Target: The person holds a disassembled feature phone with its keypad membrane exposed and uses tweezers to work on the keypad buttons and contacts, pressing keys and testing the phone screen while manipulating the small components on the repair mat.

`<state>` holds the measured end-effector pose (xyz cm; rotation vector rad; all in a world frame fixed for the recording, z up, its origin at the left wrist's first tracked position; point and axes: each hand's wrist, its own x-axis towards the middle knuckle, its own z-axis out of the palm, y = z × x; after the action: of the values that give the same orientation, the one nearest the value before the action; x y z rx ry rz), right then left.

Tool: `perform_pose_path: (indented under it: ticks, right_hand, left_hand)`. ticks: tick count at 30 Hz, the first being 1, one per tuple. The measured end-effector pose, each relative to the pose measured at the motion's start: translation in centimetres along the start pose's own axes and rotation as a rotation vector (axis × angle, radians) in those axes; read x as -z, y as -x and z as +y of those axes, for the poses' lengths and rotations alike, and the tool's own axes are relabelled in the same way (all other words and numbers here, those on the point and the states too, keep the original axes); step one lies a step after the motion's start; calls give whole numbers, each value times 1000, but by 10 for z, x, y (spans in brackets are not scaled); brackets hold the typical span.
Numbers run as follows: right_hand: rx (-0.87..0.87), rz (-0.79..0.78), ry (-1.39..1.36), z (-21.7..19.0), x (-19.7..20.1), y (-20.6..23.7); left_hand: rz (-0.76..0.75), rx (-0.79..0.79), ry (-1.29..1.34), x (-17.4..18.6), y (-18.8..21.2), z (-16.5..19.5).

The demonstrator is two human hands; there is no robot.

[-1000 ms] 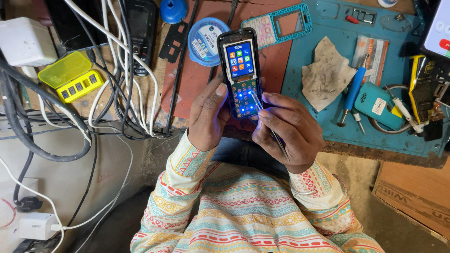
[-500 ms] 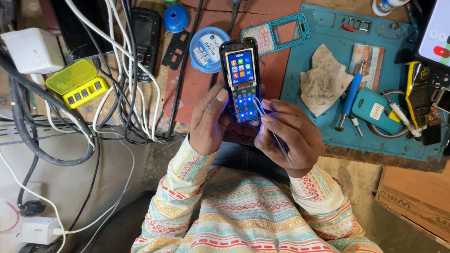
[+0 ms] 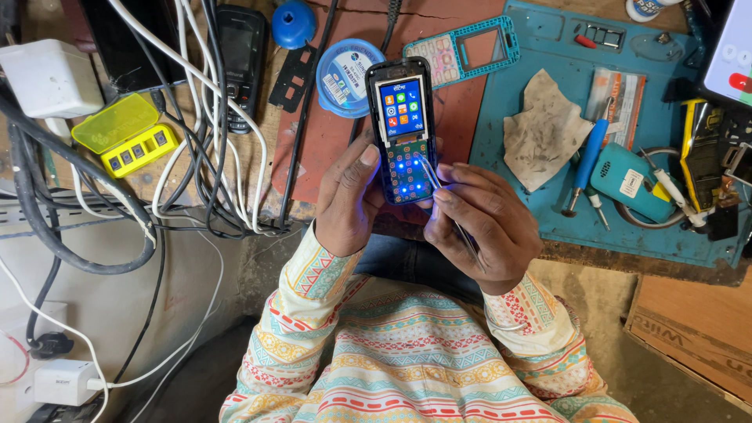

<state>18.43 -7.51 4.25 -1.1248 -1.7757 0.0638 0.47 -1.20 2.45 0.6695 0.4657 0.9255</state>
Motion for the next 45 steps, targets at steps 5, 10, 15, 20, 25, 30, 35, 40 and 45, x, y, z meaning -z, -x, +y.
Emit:
perform_pose_path:
  ticks: [5,10,15,20,25,30,35,40,45]
  right_hand:
    - [13,8,6,-1,-2,-3]
    - [28,1,2,-1,-1,-6]
    - [-12,41,-22,0,-3,-2]
    - [-118,169,-85,3,-3,9]
    - [-229,245,-154,6,-2,21]
    - [-287,305,-174,9,-1,29]
    - [-324,305,-162,3,1,28]
    - [-300,-41,73,-6,10,22]
    - [-264,-251,236,-5,9,15]
  left_hand:
    - [-6,-25,-28,-7,0,3]
    - [-9,-17,-27,-7,-1,5]
    - [-26,-30,-30,-5,0,4]
    - [61,-12,-53,1,-1,-4]
    - [156,-142,-267,3,-2,-13]
    - [157,-203,-394,-4,5,-12]
    - [221,-215,-582,-11,13,-6]
    - [279,-273,-510,-8,22,0]
    - [327,-241,-518,-2,31,0]
